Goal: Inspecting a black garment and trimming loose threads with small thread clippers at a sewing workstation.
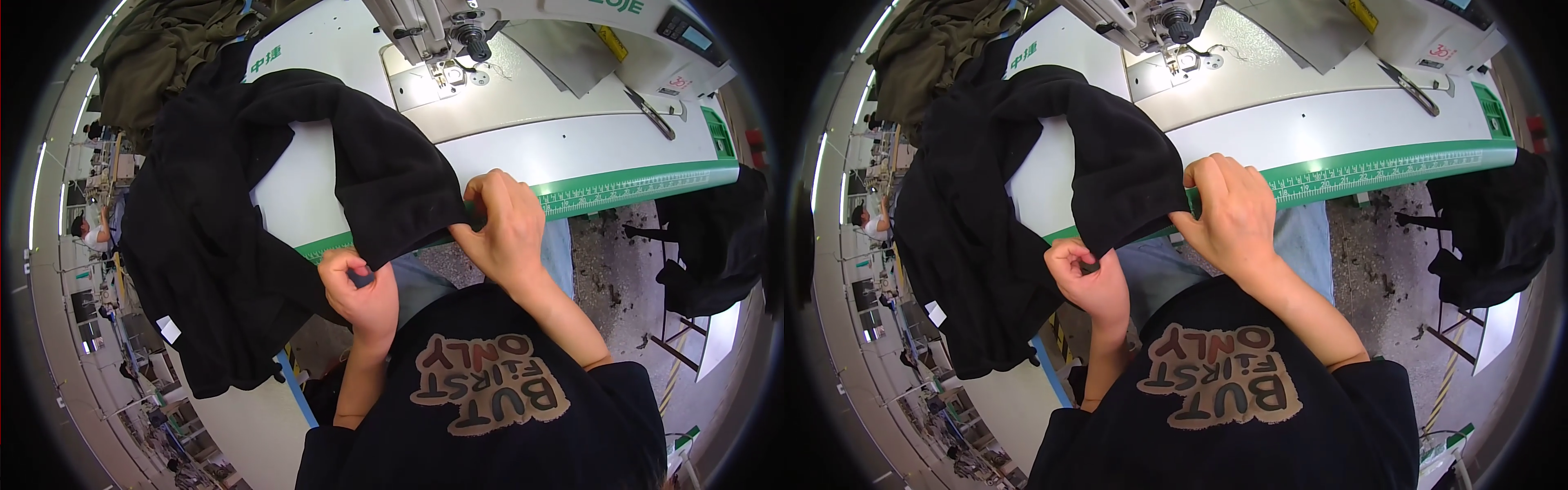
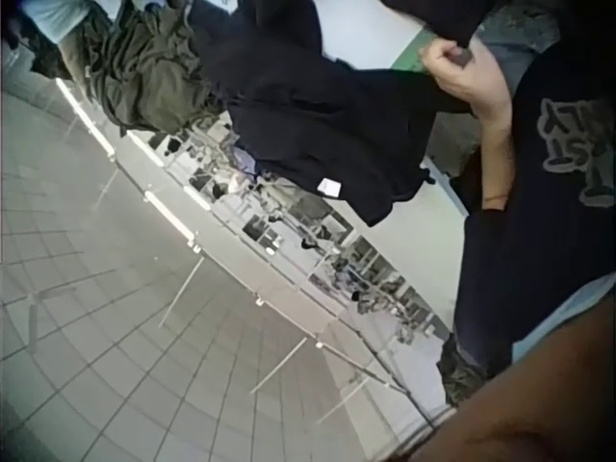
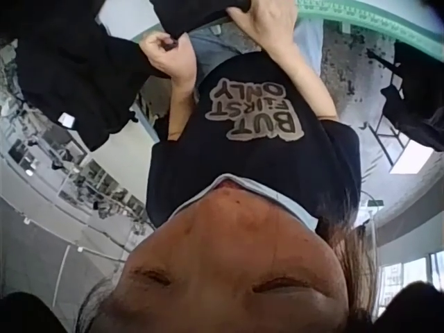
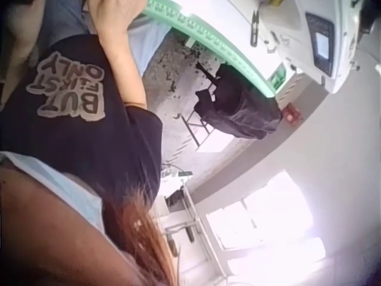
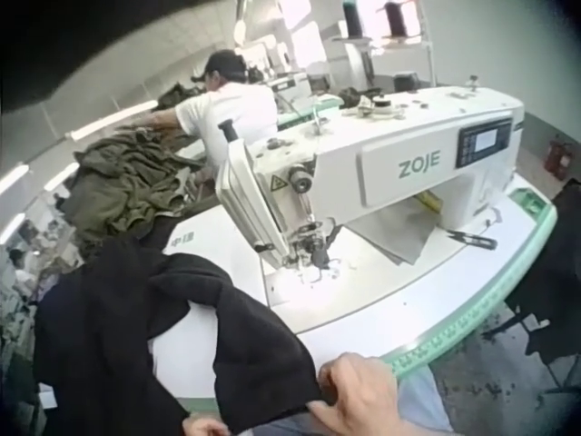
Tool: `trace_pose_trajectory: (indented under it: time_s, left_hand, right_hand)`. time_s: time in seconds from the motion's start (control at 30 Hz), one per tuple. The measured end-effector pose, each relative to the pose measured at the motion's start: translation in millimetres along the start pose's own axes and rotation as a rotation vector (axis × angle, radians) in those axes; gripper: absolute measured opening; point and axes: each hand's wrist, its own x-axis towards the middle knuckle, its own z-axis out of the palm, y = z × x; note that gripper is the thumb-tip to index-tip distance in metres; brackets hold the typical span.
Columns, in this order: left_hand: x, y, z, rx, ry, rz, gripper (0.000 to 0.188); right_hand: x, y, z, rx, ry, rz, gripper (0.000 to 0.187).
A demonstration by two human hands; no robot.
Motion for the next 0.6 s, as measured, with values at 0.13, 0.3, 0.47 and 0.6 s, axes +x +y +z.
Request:
trace_pose_trajectory:
  time_s: [0.13,0.3,0.47,0.6]
  left_hand:
    - [1.1,-1.1,-6.7,-0.022,-0.021,0.002,0.034]
    - [10.5,-6.4,-20.5,-0.078,0.024,-0.006,0.033]
    - [5.6,-5.5,-33.3,-0.456,0.013,-0.282,0.032]
    - [5.1,2.3,-15.8,-0.32,-0.09,-0.176,0.031]
  right_hand:
    - [0.7,4.9,-2.4,-0.023,0.039,-0.065,0.032]
    - [5.6,16.5,-11.1,-0.05,0.084,-0.105,0.03]
    - [6.5,37.0,-27.0,-0.103,0.034,-0.167,0.03]
    - [7.0,27.7,-17.0,0.024,0.016,-0.244,0.03]
